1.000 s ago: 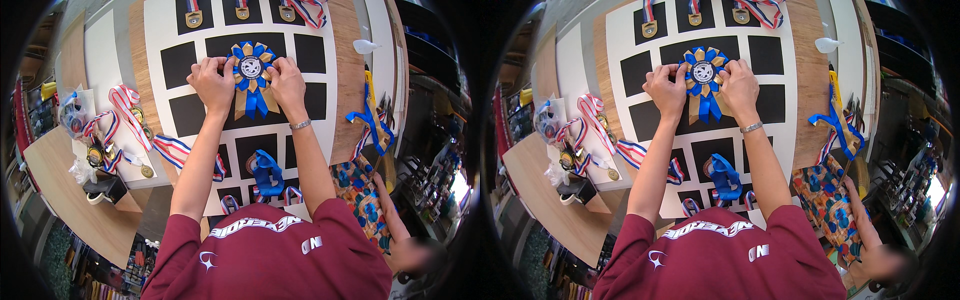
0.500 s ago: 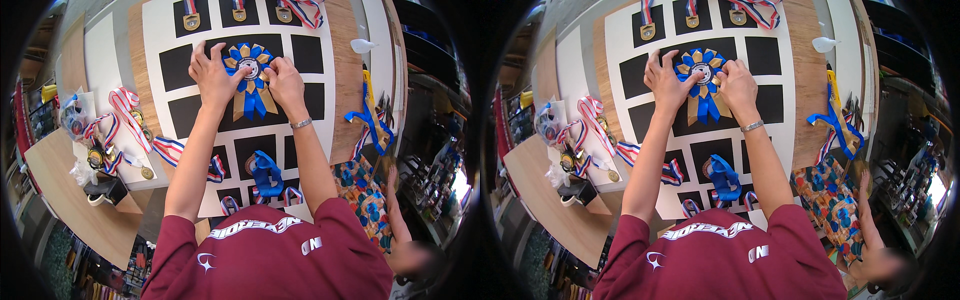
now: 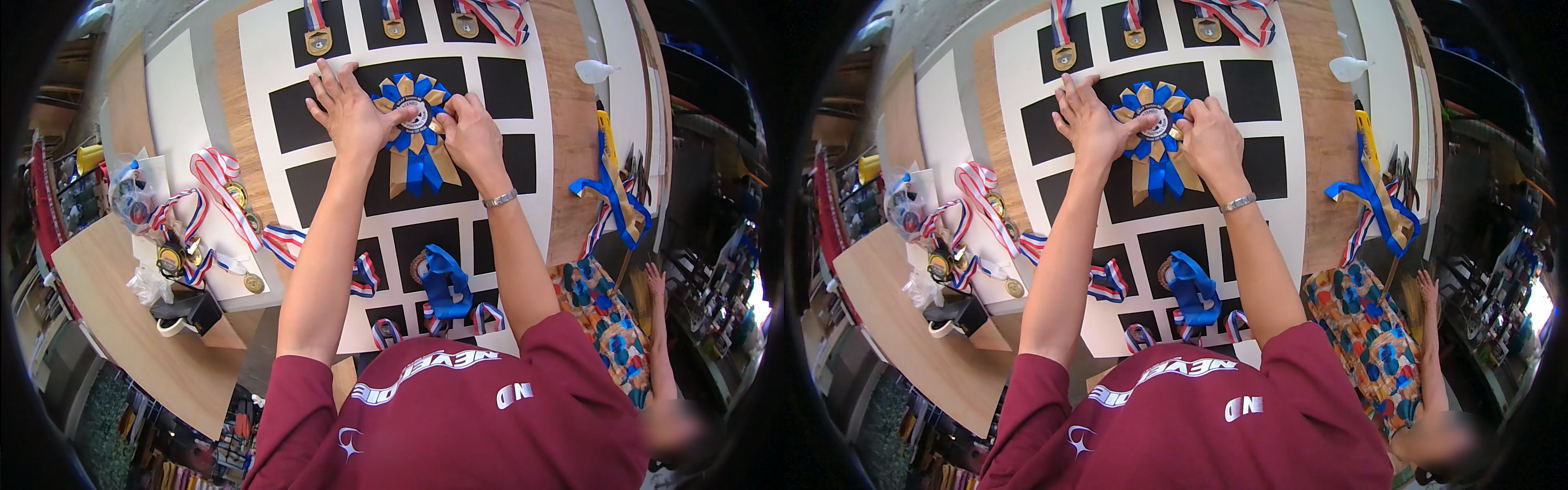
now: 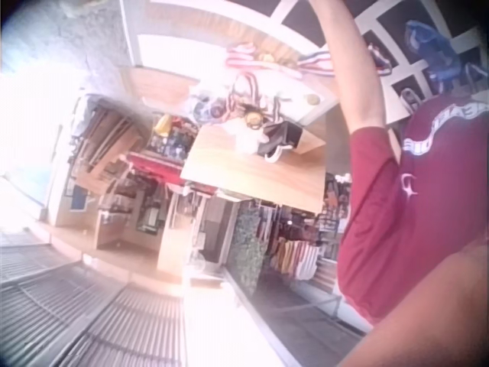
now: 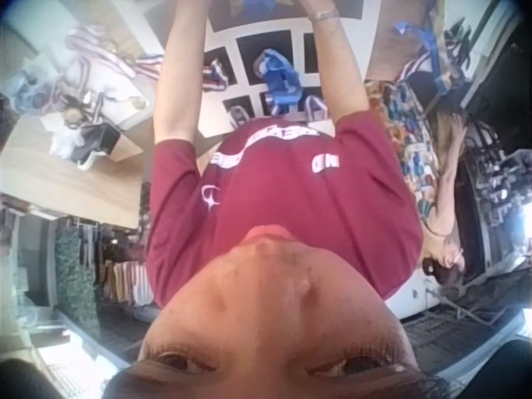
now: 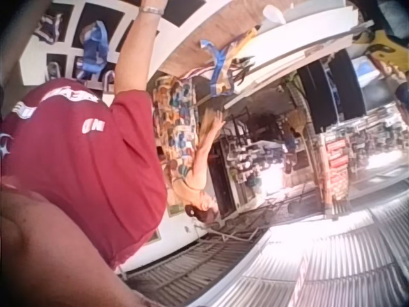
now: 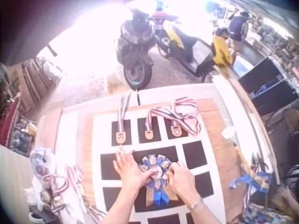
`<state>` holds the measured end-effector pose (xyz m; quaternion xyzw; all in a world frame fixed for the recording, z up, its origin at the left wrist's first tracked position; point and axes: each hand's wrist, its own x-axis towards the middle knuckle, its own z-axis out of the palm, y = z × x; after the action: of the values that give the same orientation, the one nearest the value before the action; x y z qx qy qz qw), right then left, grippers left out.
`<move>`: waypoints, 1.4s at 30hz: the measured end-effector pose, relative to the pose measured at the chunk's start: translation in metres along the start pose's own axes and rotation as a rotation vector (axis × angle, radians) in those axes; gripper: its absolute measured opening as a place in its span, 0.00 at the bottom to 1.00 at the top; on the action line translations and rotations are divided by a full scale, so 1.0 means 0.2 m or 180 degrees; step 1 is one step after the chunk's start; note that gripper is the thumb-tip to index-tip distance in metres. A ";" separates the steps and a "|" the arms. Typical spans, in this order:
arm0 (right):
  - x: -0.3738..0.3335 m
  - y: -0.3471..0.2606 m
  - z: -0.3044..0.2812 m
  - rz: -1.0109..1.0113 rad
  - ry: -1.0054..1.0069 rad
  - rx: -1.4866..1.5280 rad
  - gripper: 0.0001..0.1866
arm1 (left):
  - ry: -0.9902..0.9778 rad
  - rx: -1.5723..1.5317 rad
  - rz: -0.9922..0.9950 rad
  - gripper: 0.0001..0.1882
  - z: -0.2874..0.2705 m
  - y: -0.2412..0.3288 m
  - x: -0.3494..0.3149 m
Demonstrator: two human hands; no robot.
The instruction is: The person assembles a blue and gold award ribbon by folding the ribbons and securing them with a yellow utility knife. They then apply glue to the back of the ribbon and attach a circular center emblem. Finally, the person places the completed ribbon onto a black square on a white display board and uses a tape measure to check the dimensions.
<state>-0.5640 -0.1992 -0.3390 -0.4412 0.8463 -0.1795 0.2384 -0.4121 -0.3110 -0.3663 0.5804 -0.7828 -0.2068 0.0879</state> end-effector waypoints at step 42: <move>-0.74 0.20 -0.03 -0.1658 -0.0089 -0.0760 0.29 | -0.0954 0.0121 0.1879 0.36 -0.21 -0.16 -0.94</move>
<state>-0.5198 -0.0532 -0.3192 -0.6711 0.7163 -0.1277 0.1423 -0.3099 -0.1509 -0.3230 0.2931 -0.9251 -0.2407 0.0171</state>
